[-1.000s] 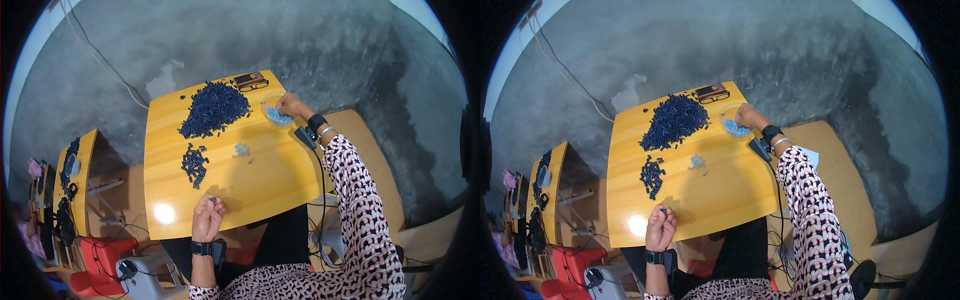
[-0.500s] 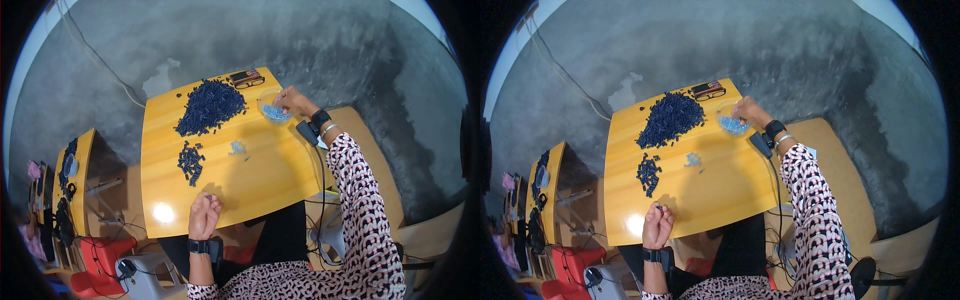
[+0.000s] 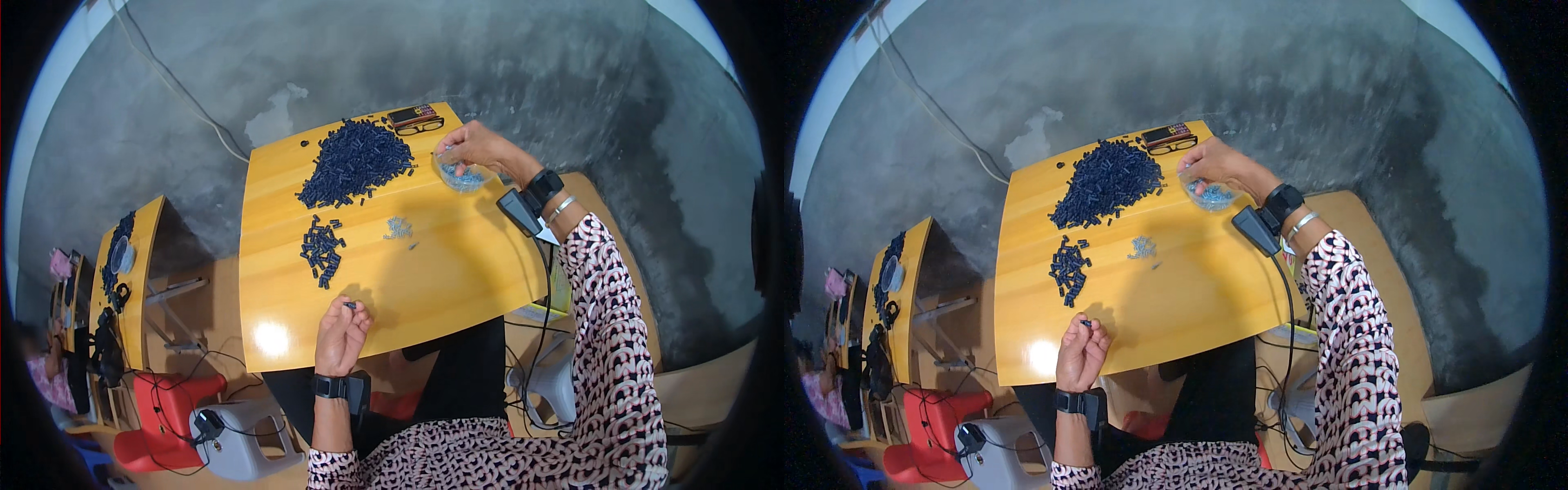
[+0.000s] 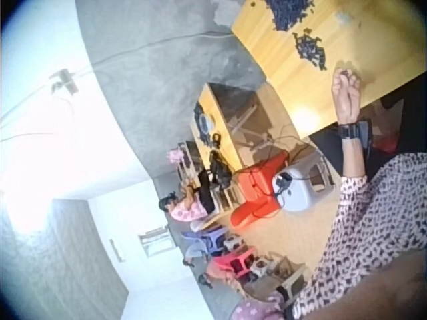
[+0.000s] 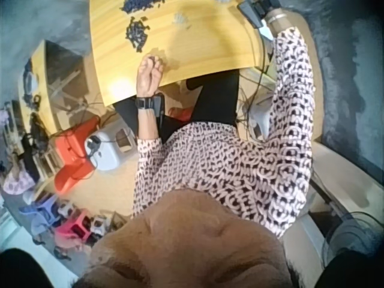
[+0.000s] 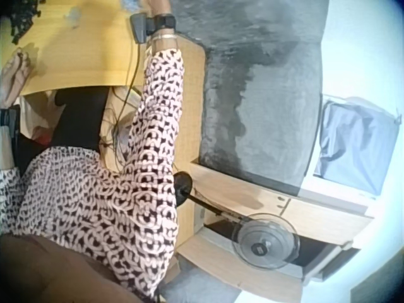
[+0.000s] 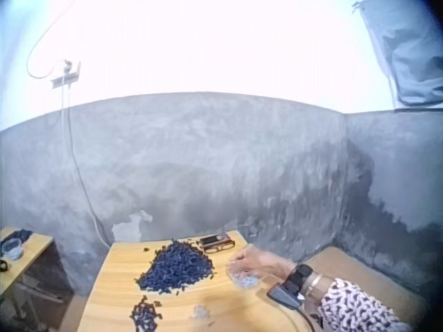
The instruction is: Assembling small blue plastic tubes with grey caps on a wooden table.
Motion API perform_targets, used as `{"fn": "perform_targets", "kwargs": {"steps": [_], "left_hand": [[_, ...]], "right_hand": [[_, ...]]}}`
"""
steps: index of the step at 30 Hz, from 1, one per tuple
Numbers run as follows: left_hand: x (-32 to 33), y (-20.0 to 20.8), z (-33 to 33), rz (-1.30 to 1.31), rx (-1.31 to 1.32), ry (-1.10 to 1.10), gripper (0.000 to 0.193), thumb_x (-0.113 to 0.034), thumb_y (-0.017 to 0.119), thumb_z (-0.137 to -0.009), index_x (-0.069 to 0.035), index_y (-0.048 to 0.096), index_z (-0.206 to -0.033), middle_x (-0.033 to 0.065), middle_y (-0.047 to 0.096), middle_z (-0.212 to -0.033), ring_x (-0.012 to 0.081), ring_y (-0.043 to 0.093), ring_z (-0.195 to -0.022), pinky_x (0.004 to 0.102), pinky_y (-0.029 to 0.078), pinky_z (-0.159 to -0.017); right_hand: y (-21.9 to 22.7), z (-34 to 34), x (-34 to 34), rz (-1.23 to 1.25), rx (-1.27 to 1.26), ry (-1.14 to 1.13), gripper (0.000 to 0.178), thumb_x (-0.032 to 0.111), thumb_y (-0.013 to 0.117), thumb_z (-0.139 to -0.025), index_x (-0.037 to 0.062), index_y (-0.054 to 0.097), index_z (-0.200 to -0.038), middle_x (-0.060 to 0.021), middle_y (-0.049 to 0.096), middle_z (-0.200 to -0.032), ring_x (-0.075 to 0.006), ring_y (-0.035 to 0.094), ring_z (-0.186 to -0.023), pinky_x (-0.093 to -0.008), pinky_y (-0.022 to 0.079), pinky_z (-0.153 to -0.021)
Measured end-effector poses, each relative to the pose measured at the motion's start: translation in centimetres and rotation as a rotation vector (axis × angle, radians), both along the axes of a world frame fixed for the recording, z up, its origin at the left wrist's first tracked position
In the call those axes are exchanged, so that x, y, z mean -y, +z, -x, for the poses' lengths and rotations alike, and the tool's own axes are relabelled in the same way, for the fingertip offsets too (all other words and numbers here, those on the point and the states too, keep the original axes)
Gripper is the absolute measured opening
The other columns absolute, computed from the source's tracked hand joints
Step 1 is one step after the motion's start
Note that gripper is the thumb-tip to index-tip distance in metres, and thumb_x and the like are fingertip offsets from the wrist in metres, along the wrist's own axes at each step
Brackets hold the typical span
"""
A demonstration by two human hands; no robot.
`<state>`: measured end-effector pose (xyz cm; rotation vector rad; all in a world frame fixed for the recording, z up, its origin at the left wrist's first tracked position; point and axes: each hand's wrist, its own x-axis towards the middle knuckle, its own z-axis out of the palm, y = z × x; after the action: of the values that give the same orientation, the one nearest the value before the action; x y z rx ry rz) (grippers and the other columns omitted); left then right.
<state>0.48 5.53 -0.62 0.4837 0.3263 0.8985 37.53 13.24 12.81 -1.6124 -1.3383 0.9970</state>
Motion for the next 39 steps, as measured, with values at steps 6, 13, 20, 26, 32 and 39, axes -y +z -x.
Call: {"fn": "perform_targets", "kwargs": {"steps": [6,13,20,26,32,39], "left_hand": [[0.1,0.2,0.1,0.000,0.007,0.006,0.014,-0.011,0.056,-0.090,-0.009,0.055,-0.104,0.0072,0.059,-0.094,0.0142,0.055,-0.083,0.0281,0.045,-0.078],[0.5,0.3,0.4,-0.009,-0.001,0.009,0.013,-0.011,0.057,-0.090,-0.008,0.056,-0.102,0.0073,0.060,-0.094,0.0144,0.056,-0.082,0.0277,0.046,-0.078],[0.3,0.5,-0.3,-0.004,-0.008,0.019,0.014,-0.011,0.056,-0.090,-0.008,0.054,-0.104,0.0069,0.058,-0.092,0.0152,0.054,-0.083,0.0276,0.046,-0.078],[0.1,-0.1,0.6,-0.026,-0.006,0.050,0.017,-0.011,0.057,-0.089,-0.009,0.055,-0.107,0.0067,0.057,-0.093,0.0153,0.053,-0.084,0.0278,0.046,-0.077],[0.2,0.2,-0.2,-0.013,-0.014,0.015,0.016,-0.012,0.057,-0.089,-0.009,0.055,-0.105,0.0065,0.058,-0.093,0.0149,0.053,-0.084,0.0275,0.046,-0.077],[0.4,0.1,0.3,-0.022,0.003,0.023,0.014,-0.011,0.057,-0.089,-0.008,0.056,-0.103,0.0069,0.059,-0.093,0.0148,0.054,-0.083,0.0275,0.046,-0.078]], "right_hand": [[-3.7,4.3,-0.1,0.088,-0.080,0.164,0.012,0.004,0.066,-0.075,-0.0021,0.065,-0.085,-0.0060,0.063,-0.073,-0.0108,0.059,-0.057,-0.0228,0.050,-0.051],[-8.5,6.5,0.4,0.073,-0.092,0.178,0.010,0.003,0.062,-0.076,-0.0015,0.065,-0.085,-0.0039,0.061,-0.066,-0.0089,0.057,-0.054,-0.0231,0.048,-0.048],[-12.4,6.2,0.8,-0.548,0.580,0.137,0.021,0.007,0.056,-0.080,-0.0025,0.063,-0.097,-0.0164,0.062,-0.099,-0.0290,0.059,-0.092,-0.0356,0.047,-0.081],[-9.4,5.4,9.0,-0.517,0.492,0.013,0.034,0.019,0.049,-0.089,-0.0028,0.051,-0.116,-0.0225,0.052,-0.118,-0.0361,0.043,-0.116,-0.0383,0.034,-0.100],[-12.4,7.2,16.5,-0.291,0.394,-0.274,0.051,0.026,0.046,-0.092,-0.0042,0.033,-0.131,-0.0280,0.031,-0.134,-0.0410,0.029,-0.126,-0.0419,0.026,-0.105],[-12.5,9.0,10.4,-0.338,0.680,-0.265,0.065,0.036,0.045,-0.092,-0.0088,0.022,-0.134,-0.0357,0.022,-0.134,-0.0475,0.022,-0.127,-0.0487,0.021,-0.105]]}}
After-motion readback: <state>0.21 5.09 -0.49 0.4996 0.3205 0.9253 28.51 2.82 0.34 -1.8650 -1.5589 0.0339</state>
